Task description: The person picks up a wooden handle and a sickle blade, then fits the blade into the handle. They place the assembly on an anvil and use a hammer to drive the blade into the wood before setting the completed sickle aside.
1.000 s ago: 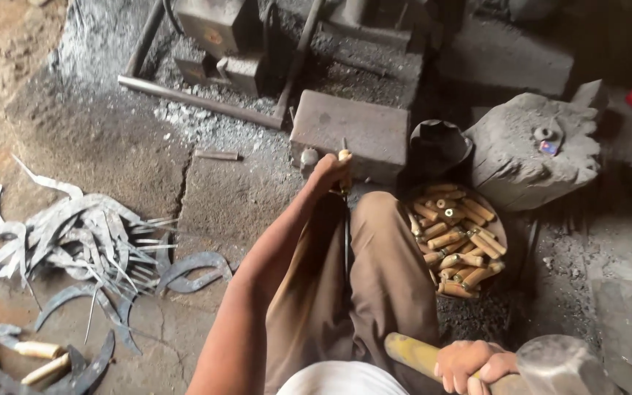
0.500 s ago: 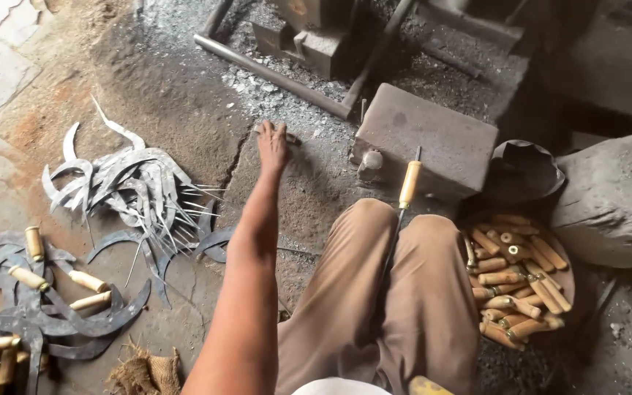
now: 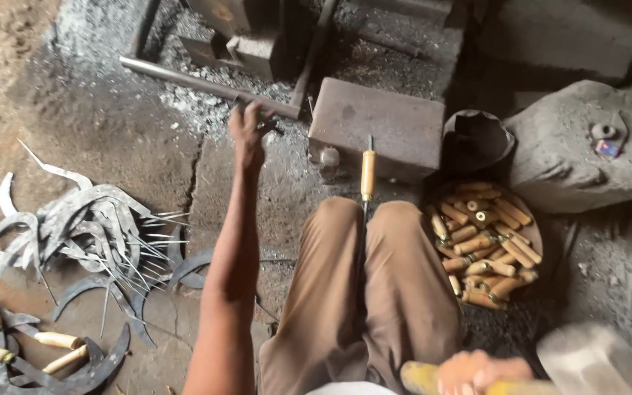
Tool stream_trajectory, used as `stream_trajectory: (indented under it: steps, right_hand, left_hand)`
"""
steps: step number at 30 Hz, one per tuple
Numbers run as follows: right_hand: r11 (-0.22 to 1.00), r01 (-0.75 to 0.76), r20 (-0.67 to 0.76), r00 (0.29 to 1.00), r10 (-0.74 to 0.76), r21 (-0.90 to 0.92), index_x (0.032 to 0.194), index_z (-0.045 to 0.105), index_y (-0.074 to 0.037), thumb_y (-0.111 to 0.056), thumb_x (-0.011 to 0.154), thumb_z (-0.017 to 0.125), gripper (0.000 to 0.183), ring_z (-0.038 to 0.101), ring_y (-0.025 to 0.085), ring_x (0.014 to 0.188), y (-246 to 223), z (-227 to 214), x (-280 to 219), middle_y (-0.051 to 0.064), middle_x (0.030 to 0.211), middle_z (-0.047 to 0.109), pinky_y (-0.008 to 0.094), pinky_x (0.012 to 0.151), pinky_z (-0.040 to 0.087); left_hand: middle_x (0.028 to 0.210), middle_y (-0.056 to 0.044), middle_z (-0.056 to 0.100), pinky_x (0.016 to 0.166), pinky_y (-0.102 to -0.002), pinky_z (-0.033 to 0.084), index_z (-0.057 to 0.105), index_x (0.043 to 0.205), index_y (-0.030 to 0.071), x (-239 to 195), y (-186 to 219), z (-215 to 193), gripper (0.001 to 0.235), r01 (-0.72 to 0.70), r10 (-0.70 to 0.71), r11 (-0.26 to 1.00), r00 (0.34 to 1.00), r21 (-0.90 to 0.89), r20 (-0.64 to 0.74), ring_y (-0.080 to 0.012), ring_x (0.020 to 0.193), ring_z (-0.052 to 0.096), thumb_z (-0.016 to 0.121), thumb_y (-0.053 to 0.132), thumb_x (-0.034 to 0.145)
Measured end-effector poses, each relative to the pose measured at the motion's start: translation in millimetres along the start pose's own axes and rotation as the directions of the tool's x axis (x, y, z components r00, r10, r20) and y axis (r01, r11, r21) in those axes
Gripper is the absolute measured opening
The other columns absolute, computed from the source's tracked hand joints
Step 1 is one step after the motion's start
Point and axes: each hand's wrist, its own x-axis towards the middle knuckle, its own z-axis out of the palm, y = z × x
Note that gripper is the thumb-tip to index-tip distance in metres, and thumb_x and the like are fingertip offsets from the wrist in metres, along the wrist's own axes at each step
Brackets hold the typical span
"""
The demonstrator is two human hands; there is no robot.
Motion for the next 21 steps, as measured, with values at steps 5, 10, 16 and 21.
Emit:
stream_trajectory:
  steps: [5,10,16,21]
  right_hand:
    - [0.986,-0.045,-0.140,0.990,0.022,-0.159,0.116,0.044,-0.005,0.010,0.095,0.062,0.031,0.060,0.015,0.056,17.8,-4.2,8.5,0.008,0.073,0.057,0.037,0.052,0.059]
    - [0.971,-0.069,-0.148,0.988,0.036,-0.228,0.117,0.043,-0.007,0.007,0.097,0.061,0.030,0.060,0.014,0.057,11.4,-1.6,17.8,0.008,0.076,0.058,0.037,0.054,0.059]
    - [0.969,-0.057,-0.141,0.990,0.023,-0.240,0.118,0.043,-0.006,0.005,0.097,0.062,0.030,0.060,0.016,0.058,2.7,15.0,25.3,0.009,0.080,0.058,0.039,0.055,0.060]
    - [0.979,-0.060,-0.134,0.990,0.034,-0.193,0.118,0.046,-0.005,0.004,0.099,0.063,0.028,0.060,0.019,0.061,-2.8,24.3,25.6,0.010,0.083,0.058,0.041,0.058,0.059]
  left_hand:
    - [0.100,-0.015,0.075,0.076,-0.035,0.063,0.062,0.108,-0.002,-38.4,31.8,98.7,0.011,-0.202,0.119,0.970,0.882,0.136,0.457,-0.0238,0.086,0.079,0.060,0.002,0.098]
    - [0.116,-0.019,0.075,0.076,-0.031,0.063,0.058,0.119,-0.003,-47.2,-27.2,133.4,0.023,-0.270,0.216,0.962,0.666,-0.039,0.714,-0.0248,0.108,0.076,0.055,-0.011,0.098]
    - [0.115,-0.019,0.078,0.078,-0.029,0.065,0.052,0.107,-0.004,-46.0,-62.9,145.9,0.016,-0.271,0.191,0.962,0.620,-0.021,0.761,-0.0248,0.115,0.075,0.062,-0.013,0.097]
    - [0.115,-0.017,0.076,0.086,-0.032,0.062,0.058,0.110,-0.002,-50.4,-53.7,148.5,0.018,-0.327,0.220,0.945,0.638,0.001,0.738,-0.0241,0.112,0.074,0.067,-0.010,0.096]
